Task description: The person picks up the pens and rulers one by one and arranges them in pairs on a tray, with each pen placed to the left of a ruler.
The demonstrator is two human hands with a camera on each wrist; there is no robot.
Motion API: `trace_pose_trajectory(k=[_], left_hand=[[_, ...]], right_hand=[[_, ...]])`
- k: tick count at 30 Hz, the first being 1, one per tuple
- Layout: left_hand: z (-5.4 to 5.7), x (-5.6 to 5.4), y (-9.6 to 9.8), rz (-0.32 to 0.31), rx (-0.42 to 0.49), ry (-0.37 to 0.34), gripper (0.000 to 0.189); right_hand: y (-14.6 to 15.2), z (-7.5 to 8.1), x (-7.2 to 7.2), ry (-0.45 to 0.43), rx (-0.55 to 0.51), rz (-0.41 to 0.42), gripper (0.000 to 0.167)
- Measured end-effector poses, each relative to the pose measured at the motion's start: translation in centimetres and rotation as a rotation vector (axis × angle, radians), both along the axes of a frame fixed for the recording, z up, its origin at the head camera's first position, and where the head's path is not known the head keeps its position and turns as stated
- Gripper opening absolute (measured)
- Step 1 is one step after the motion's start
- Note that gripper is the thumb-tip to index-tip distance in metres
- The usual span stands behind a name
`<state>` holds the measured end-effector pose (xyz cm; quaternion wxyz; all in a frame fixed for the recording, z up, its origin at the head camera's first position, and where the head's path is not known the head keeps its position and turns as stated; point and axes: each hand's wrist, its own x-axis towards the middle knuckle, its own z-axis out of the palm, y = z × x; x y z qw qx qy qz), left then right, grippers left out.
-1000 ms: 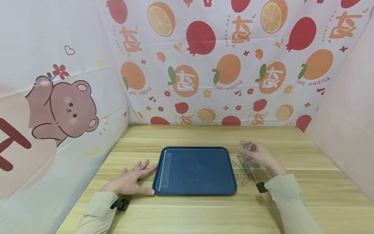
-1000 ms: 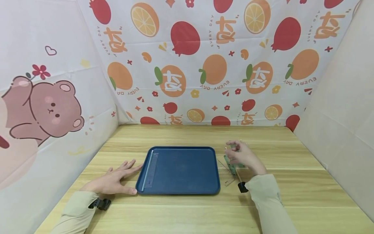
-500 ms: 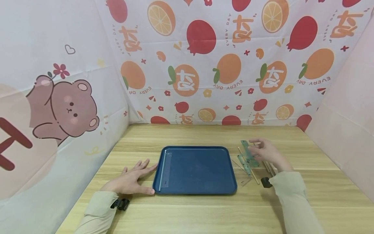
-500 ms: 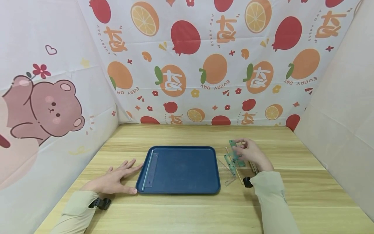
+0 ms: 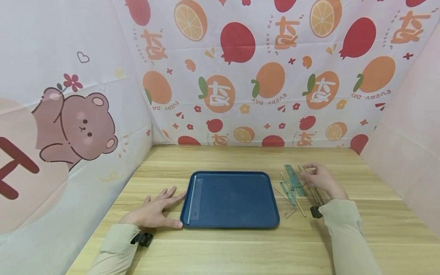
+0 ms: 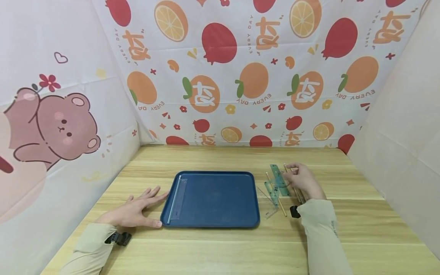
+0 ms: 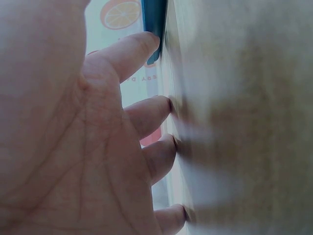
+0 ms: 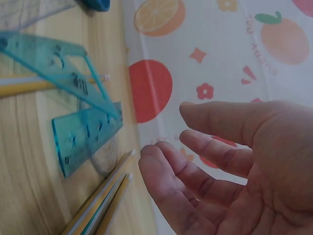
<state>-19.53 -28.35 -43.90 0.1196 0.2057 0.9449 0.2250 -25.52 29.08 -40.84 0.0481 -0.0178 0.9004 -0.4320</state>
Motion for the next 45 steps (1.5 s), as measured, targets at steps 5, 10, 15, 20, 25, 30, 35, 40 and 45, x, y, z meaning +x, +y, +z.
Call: trace_pose_trajectory(k=[5, 10, 15, 20, 25, 30, 35, 40, 45], left_hand=[[0.2, 0.0, 0.0, -0.002, -0.004, 0.003, 0.105], [0.3, -0.3, 0.2, -0.008, -0.012, 0.013, 0.105], [0.3, -0.3, 0.3, -0.018, -0.011, 0.022, 0.105], [0.2, -0.3, 0.3, -0.009, -0.009, 0.021, 0.104], [-0.1, -0.3, 0.3, -0.003, 0.002, 0.003, 0.105], [-0.5, -0.2, 0.2, 0.007, 0.004, 0.004, 0.105], [-0.4, -0.1, 0.2, 0.009, 0.004, 0.006, 0.106], [-0.3, -0.1, 0.2, 0.002, 0.004, 0.002, 0.105], [-0.2, -0.2, 0.1, 0.004, -0.005, 0.004, 0.106]], right_hand=[[1.1, -0.9, -0.4, 0.003, 0.003, -0.011, 0.052], [2.6, -1.3, -0.6, -0.002, 0.01, -0.024, 0.052], [3.5, -1.3, -0.5, -0.011, 0.046, -0.055, 0.051], [3.7, -1.5, -0.5, -0.007, 0.081, -0.057, 0.049], [3.8, -1.9, -0.4, 0.015, 0.164, -0.069, 0.046], [3.9, -2.6, -0.4, 0.03, 0.208, -0.063, 0.047], [3.9, -2.9, -0.4, 0.015, 0.215, -0.07, 0.048], [3.8, -2.9, -0.3, 0.007, 0.253, -0.087, 0.046], [3.9, -3.1, -0.3, -0.007, 0.268, -0.111, 0.048]])
